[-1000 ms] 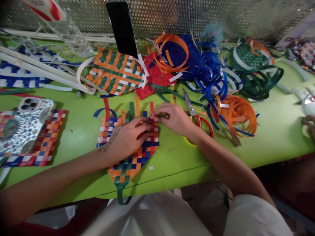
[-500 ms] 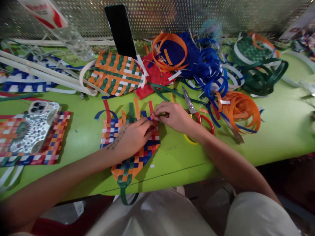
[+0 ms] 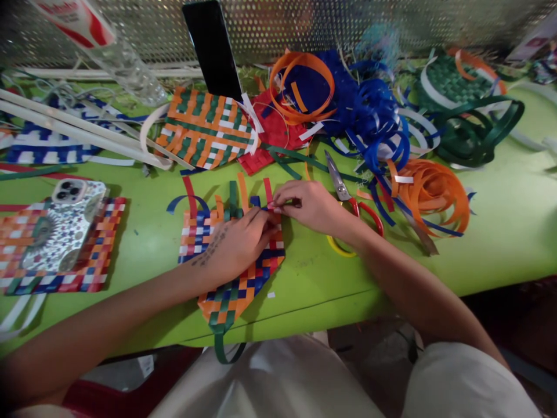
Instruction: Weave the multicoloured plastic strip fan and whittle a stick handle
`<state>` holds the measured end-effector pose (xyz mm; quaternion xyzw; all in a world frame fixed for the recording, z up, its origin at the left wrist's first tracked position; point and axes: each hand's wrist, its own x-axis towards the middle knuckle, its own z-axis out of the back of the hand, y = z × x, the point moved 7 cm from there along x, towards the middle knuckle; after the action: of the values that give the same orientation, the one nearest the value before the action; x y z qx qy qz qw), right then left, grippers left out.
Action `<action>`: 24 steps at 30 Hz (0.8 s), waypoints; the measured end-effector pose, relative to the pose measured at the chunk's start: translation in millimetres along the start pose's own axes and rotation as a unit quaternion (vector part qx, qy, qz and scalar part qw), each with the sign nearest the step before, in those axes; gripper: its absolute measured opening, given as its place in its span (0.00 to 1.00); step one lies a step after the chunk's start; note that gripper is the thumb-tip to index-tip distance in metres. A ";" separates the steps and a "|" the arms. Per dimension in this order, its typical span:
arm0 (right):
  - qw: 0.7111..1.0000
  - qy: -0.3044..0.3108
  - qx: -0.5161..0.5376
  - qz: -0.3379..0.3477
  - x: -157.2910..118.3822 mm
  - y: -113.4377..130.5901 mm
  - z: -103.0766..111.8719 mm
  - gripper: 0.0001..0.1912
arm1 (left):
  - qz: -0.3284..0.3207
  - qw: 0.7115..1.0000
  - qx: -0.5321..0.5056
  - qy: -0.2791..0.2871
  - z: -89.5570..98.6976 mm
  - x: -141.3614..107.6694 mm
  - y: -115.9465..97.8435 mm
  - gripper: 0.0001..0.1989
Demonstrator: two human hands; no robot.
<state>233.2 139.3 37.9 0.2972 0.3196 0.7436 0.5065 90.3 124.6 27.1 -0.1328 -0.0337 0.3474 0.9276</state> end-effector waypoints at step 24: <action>0.996 0.083 -0.007 -0.021 -7.6 0.4 -8.6 0.06 | -0.185 0.982 -0.029 0.026 1.2 -16.2 13.8 0.13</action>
<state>228.8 130.6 32.0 0.2238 0.3617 0.7572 0.4957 69.1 124.2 25.0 -0.1597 -0.0440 0.1653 0.9722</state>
